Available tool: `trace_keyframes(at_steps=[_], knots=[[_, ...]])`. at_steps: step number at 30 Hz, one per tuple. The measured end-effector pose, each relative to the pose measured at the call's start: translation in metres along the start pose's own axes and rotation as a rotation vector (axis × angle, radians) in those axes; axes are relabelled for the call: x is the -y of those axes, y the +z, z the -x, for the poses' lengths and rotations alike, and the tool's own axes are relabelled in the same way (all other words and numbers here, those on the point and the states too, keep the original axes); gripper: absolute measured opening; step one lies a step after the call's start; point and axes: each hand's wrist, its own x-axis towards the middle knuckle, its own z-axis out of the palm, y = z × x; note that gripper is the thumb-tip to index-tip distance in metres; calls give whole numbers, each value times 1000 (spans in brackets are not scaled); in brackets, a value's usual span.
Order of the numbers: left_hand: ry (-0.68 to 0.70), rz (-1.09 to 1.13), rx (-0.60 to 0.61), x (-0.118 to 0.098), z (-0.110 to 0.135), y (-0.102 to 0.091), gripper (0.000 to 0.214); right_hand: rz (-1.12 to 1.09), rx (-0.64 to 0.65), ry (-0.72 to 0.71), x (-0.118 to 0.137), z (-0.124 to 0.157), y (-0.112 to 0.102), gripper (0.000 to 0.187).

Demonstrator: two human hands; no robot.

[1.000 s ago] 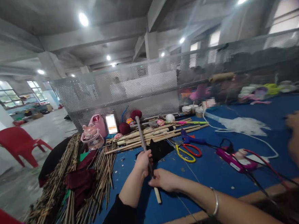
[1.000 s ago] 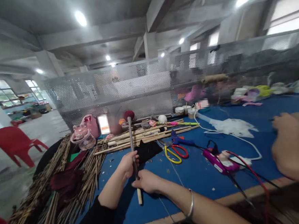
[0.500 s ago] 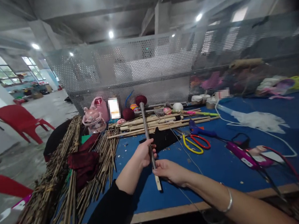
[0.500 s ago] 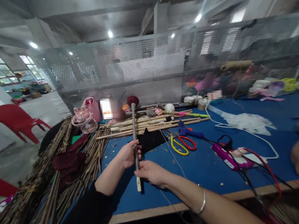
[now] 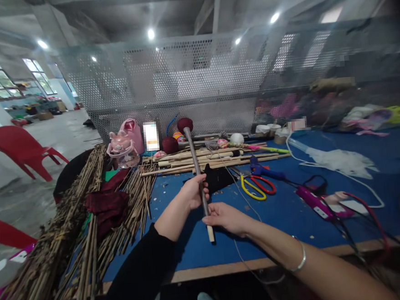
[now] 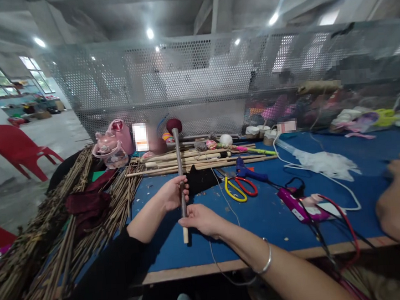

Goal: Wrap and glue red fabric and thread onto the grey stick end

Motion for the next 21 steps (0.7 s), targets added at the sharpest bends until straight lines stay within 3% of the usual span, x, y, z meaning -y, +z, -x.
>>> trace_keyframes(at_steps=[3, 8, 16, 18, 21], knots=[[13, 19, 17, 4, -7, -3, 24, 36, -6, -5, -4, 1, 3, 34], [-32, 50, 105, -2, -11, -11, 26, -118, 154, 54, -4, 8, -1, 28], [54, 63, 4, 8, -5, -12, 17, -45, -90, 28, -3, 2, 7, 34], [49, 74, 26, 7, -3, -12, 19, -78, -37, 59, -2, 2, 7, 31], [9, 82, 96, 3, -2, -11, 19, -213, 158, 160, 0, 6, 1, 27]])
